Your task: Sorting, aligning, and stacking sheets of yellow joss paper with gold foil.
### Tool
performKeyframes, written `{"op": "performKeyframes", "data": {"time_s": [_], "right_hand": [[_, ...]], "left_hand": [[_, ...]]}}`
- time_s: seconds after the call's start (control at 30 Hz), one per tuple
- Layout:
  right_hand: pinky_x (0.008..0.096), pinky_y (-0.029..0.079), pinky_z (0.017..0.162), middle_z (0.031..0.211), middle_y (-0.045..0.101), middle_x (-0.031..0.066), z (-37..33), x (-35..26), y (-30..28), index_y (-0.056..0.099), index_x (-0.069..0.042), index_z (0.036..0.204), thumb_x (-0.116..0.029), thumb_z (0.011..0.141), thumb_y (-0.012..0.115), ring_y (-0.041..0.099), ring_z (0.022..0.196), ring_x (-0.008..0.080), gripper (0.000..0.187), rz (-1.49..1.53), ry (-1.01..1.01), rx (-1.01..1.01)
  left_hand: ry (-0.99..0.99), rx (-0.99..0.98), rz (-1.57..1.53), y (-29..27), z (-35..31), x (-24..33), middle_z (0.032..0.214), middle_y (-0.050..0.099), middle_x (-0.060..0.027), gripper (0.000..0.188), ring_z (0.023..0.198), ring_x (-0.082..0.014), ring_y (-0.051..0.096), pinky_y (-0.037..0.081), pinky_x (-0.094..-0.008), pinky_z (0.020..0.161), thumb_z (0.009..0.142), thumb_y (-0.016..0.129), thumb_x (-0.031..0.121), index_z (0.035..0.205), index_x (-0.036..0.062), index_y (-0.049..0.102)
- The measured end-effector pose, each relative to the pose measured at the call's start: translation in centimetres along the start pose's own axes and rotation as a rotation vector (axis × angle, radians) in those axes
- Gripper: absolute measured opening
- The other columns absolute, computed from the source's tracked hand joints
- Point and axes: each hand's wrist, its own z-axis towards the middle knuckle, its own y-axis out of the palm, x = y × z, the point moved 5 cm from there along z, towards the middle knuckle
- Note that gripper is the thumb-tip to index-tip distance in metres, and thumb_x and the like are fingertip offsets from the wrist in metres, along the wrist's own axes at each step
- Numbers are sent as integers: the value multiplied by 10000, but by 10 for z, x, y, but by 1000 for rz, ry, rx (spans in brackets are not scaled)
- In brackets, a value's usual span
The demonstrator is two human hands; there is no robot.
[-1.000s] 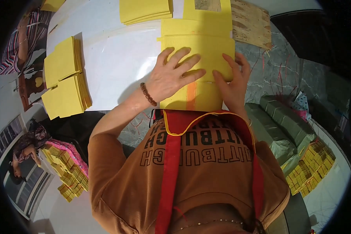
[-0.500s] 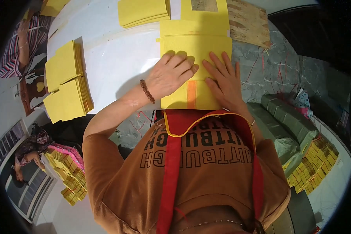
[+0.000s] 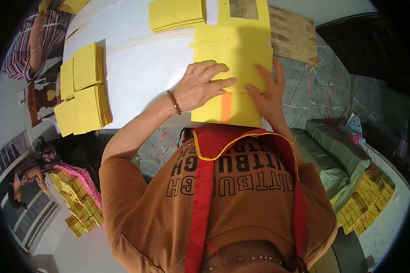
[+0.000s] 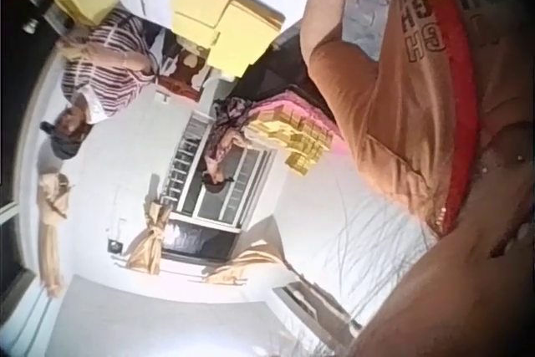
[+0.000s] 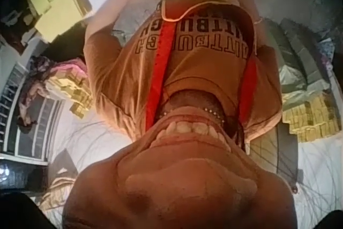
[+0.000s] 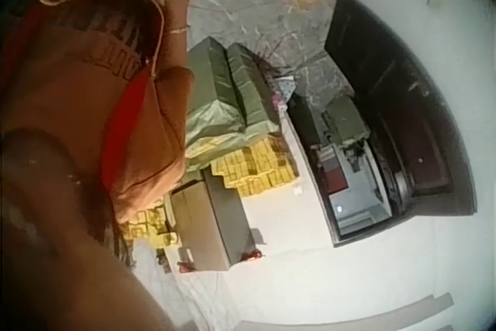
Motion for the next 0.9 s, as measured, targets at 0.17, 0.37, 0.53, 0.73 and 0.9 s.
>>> {"op": "performKeyframes", "data": {"time_s": [0.17,0.37,0.53,0.73,0.9], "right_hand": [[370,252,1027,1338,334,165,-11,24,17,337,-39,1325,-190,816,600,303,1259,274,593,632,308,-168],[314,236,1038,1352,322,138,-11,25,19,280,-19,1353,-128,868,510,297,1261,224,547,673,320,-138],[297,198,1050,1412,251,115,-8,21,15,260,-28,1369,-135,916,389,249,1293,216,483,757,367,-154],[338,212,1048,1432,201,140,-17,27,16,98,-67,1413,-287,960,313,234,1304,244,547,1034,503,-52],[390,235,1038,1432,192,149,-13,36,10,61,-79,1416,-356,949,328,248,1298,272,605,968,440,-25]], "left_hand": [[42,-14,-31,-3,1,1,1191,466,-81,407,1074,-262,424,324,-367,885,800,567,192,1206,195,537],[138,-103,389,-3,20,30,1017,525,-107,472,980,-238,485,421,-330,771,715,561,169,1169,47,516],[-30,-20,461,14,40,35,894,508,-67,519,866,-200,481,421,-310,663,703,564,194,1187,22,484],[15,111,432,6,39,33,900,500,-40,538,844,-186,480,408,-302,657,668,586,181,1175,26,498],[-145,81,381,-55,41,20,926,528,-39,575,854,-195,493,399,-304,658,643,604,152,1206,88,499]]}}
